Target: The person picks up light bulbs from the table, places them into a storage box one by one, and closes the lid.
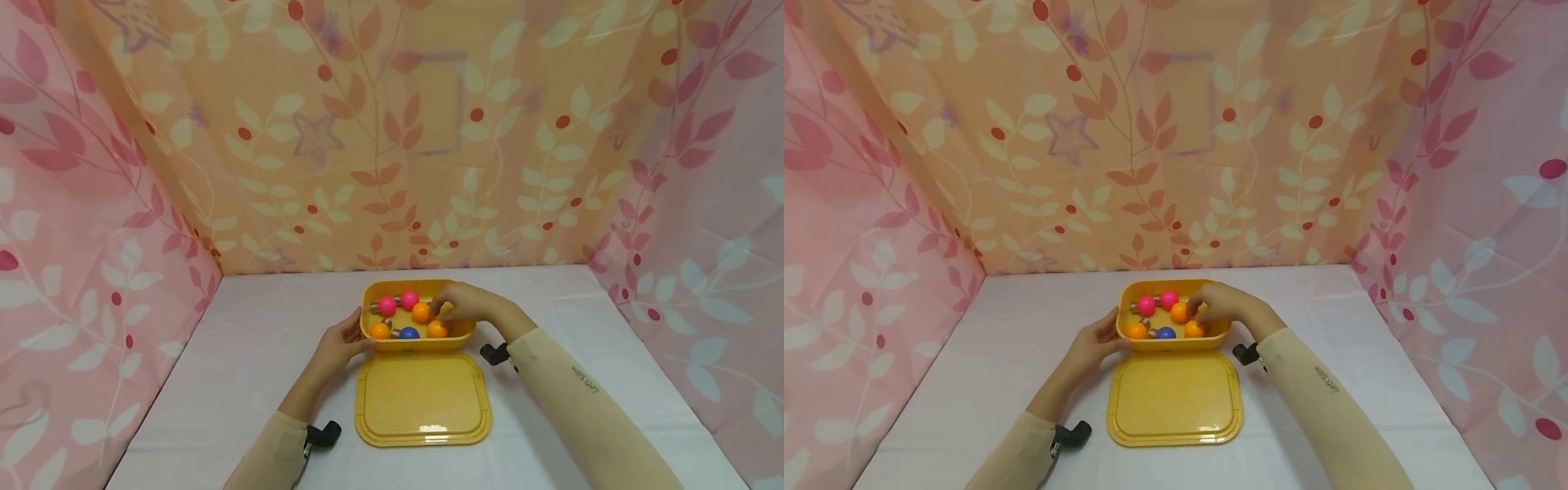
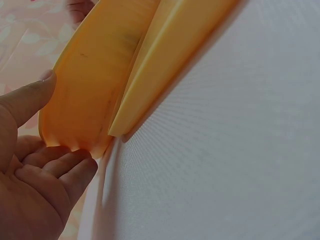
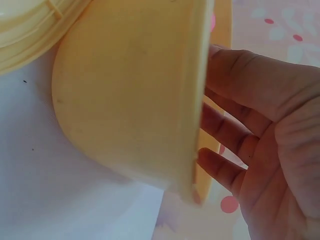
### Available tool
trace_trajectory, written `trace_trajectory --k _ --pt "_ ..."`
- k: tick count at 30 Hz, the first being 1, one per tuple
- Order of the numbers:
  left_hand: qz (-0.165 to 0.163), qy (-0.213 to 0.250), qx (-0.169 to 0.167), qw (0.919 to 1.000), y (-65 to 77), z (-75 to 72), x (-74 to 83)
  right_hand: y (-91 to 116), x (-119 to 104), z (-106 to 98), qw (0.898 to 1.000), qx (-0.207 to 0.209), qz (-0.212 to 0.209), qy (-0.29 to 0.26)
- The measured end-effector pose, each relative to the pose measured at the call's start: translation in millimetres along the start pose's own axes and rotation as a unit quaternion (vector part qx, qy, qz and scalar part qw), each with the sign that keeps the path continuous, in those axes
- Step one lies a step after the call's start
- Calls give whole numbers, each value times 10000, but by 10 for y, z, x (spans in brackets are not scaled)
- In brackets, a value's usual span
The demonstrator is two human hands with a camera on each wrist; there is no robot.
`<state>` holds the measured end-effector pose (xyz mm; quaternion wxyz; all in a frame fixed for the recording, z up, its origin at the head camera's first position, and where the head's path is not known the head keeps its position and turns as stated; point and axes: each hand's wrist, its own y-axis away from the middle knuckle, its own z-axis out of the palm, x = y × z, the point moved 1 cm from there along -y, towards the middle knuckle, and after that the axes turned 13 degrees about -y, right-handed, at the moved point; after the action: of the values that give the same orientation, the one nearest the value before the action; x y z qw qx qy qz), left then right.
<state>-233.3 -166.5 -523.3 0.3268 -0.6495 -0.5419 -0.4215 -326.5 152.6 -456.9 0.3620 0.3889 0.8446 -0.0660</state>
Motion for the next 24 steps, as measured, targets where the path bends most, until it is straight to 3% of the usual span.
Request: trace_trajectory --k 3,12,24 --pt "10 -1 7 10000 -2 1 -2 28 -26 -30 9999 38 91 22" --pt "-50 -24 26 10000 6 0 7 196 -100 -139 9988 312 -274 268" --pt "-26 -41 12 10000 10 2 -3 530 -283 -151 9926 1109 -353 334"
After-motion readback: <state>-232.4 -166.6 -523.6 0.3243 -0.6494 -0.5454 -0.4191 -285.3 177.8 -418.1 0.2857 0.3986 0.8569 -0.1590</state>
